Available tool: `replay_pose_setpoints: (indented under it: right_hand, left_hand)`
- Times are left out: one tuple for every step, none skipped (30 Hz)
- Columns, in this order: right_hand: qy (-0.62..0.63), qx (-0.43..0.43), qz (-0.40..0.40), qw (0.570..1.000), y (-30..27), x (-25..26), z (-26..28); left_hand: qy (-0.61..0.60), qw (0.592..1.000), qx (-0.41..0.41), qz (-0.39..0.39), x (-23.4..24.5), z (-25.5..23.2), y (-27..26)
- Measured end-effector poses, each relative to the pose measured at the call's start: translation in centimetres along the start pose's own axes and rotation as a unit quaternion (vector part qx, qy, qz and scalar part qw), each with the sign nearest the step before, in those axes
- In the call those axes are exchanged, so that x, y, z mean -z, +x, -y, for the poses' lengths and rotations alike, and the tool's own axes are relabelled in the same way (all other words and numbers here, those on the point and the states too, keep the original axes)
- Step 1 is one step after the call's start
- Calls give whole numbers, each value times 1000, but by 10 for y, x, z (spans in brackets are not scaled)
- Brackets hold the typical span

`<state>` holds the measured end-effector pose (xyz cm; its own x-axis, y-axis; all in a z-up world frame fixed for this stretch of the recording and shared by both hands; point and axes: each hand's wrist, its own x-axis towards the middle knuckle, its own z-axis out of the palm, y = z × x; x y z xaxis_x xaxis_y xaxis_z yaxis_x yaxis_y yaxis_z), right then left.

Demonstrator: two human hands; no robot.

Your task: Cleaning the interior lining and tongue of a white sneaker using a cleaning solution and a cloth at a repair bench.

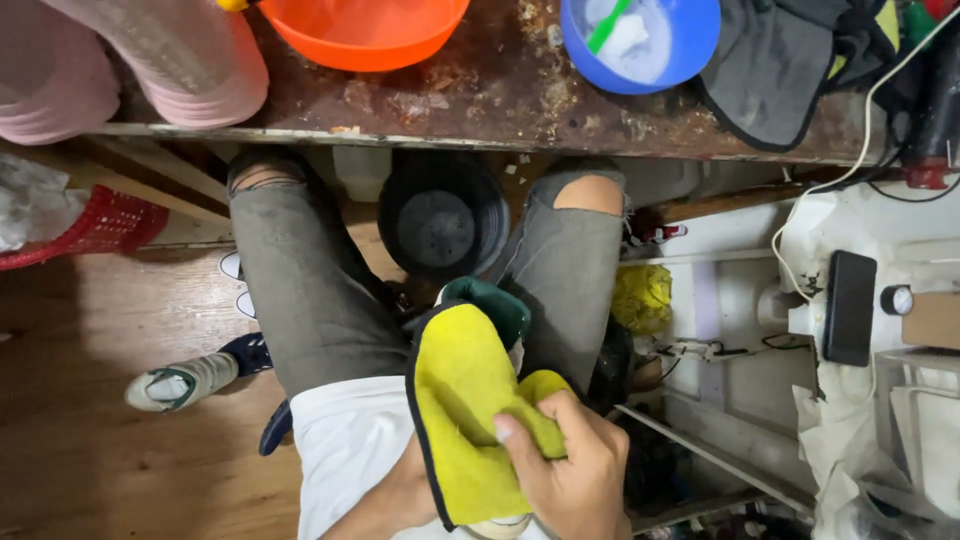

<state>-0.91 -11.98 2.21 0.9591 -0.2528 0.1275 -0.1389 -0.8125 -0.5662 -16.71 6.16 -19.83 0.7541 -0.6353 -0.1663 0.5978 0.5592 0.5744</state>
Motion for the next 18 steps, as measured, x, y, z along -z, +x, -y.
replay_pose_setpoints:
  right_hand:
    - [57,-12,29,998,1,3,0]
    - [113,-24,57,992,2,7,1]
    - [114,-24,54,992,1,12,-1]
    - [62,-36,53,996,-1,16,-2]
    - [10,-47,49,998,-2,21,-4]
    - [10,-45,44,998,1,28,-1]
    - [26,-7,37,999,5,34,3]
    - [42,31,31,998,9,41,6]
    - [42,33,26,998,8,49,17]
    - [48,-8,12,999,6,57,27]
    - [54,-50,-2,997,5,64,38]
    - [55,-48,-8,997,8,67,38]
    - [73,-24,16,997,11,70,39]
    - [92,1,41,995,14,74,39]
    - [110,26,67,991,16,76,39]
    - [127,51,93,986,19,78,39]
    - [144,75,120,979,21,81,38]
    - [160,99,147,971,24,83,38]
  left_hand:
    - [-4,1000,5,10,-2,-27,18]
    - [-9,1000,10,19,-7,-53,33]
    - [-12,999,13,29,-6,-98,58]
    - [-16,999,16,39,-16,-137,85]
    - [-19,998,17,51,-37,-172,111]
    - [-16,998,15,55,-55,-202,118]
    - [131,990,-58,15,-73,-233,126]
    - [273,953,-131,-28,-91,-265,133]
    - [276,952,-134,-24,-111,-281,128]
    - [393,903,-172,-30,-131,-296,123]
    - [504,838,-208,-35,-151,-313,118]
    - [506,836,-212,-30,-164,-308,131]
    - [456,873,127,-115,-178,-303,142]
    - [351,800,450,-186,-191,-298,154]
    - [353,800,449,-185,-191,-288,147]
    - [414,815,365,-177,-191,-278,141]
    - [468,822,278,-166,-191,-268,134]
    - [518,820,188,-155,-190,-257,128]
